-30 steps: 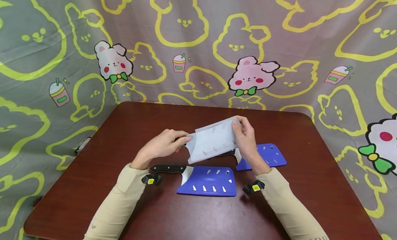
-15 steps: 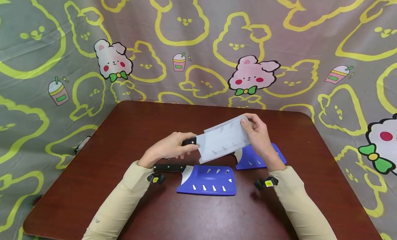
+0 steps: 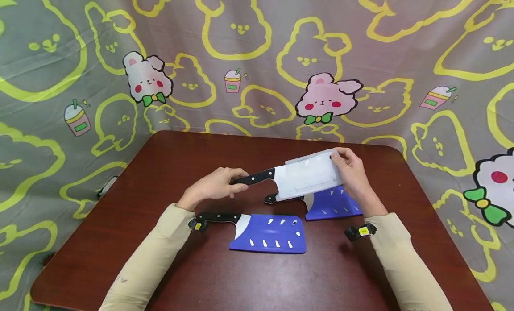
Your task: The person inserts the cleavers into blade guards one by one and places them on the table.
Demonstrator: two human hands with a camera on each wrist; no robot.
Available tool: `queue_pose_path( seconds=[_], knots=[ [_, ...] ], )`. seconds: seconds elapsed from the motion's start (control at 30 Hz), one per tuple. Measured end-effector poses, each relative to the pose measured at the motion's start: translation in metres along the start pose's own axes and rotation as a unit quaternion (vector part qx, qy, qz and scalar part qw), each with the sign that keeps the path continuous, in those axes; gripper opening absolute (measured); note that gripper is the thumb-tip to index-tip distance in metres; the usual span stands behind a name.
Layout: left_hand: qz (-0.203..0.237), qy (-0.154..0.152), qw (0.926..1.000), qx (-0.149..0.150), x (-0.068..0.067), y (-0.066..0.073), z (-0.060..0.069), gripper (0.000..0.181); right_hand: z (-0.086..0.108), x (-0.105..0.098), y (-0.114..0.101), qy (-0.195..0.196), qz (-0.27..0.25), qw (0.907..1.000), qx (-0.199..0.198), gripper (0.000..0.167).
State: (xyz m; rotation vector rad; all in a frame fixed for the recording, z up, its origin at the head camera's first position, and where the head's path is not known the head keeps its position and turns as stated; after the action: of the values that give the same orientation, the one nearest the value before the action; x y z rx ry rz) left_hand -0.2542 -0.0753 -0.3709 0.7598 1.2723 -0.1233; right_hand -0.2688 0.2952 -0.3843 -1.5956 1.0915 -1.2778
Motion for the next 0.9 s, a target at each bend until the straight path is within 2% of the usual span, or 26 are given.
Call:
queue_pose_path(
  seconds=[0.1,0.17,0.23,0.33,0.4,0.5,0.6,0.77,0.9],
  knots=[
    [-0.011,-0.004,0.9999,-0.010,0.002,-0.003,-0.008,0.027,-0.005,-0.006,0.003,-0.006,0.055,0.9979,0.033,0.019],
    [-0.019,-0.005,0.9997,-0.017,0.003,-0.005,-0.013,0.026,-0.010,-0.009,0.006,-0.013,0.115,0.9920,0.050,0.027],
    [-0.025,-0.002,0.9994,-0.024,0.004,-0.007,-0.018,0.025,-0.014,-0.012,0.009,-0.020,0.185,0.9804,0.064,0.037],
    [-0.037,0.000,0.9987,-0.035,0.005,-0.011,-0.025,0.023,-0.020,-0.015,0.013,-0.037,0.275,0.9569,0.087,0.052],
    [-0.041,-0.002,0.9983,-0.042,0.005,-0.013,-0.029,0.023,-0.023,-0.015,0.016,-0.045,0.309,0.9444,0.103,0.058],
    [-0.051,-0.005,0.9975,-0.049,0.004,-0.016,-0.034,0.026,-0.027,-0.016,0.021,-0.056,0.333,0.9337,0.120,0.064],
    [-0.049,-0.005,0.9969,-0.061,0.003,-0.018,-0.040,0.029,-0.031,-0.016,0.026,-0.061,0.343,0.9290,0.124,0.064],
    [-0.052,0.009,0.9945,-0.091,0.004,-0.025,-0.047,0.028,-0.038,-0.014,0.033,-0.072,0.341,0.9288,0.126,0.060],
    [-0.071,0.019,0.9916,-0.106,0.005,-0.034,-0.052,0.026,-0.044,-0.010,0.038,-0.086,0.335,0.9275,0.140,0.062]
  ],
)
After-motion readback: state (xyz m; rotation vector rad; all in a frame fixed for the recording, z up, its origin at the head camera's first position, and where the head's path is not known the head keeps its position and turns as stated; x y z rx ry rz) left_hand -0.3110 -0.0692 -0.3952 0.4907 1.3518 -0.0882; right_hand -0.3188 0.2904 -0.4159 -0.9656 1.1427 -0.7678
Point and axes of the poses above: each hand's wrist, its own z-axis away from the middle knuckle, its own x-axis out of the palm, y = z × x, the point moved 1 cm from there along -z, towards the middle knuckle, and after that the axes turned 13 degrees about -z, right-handed, at the moved point
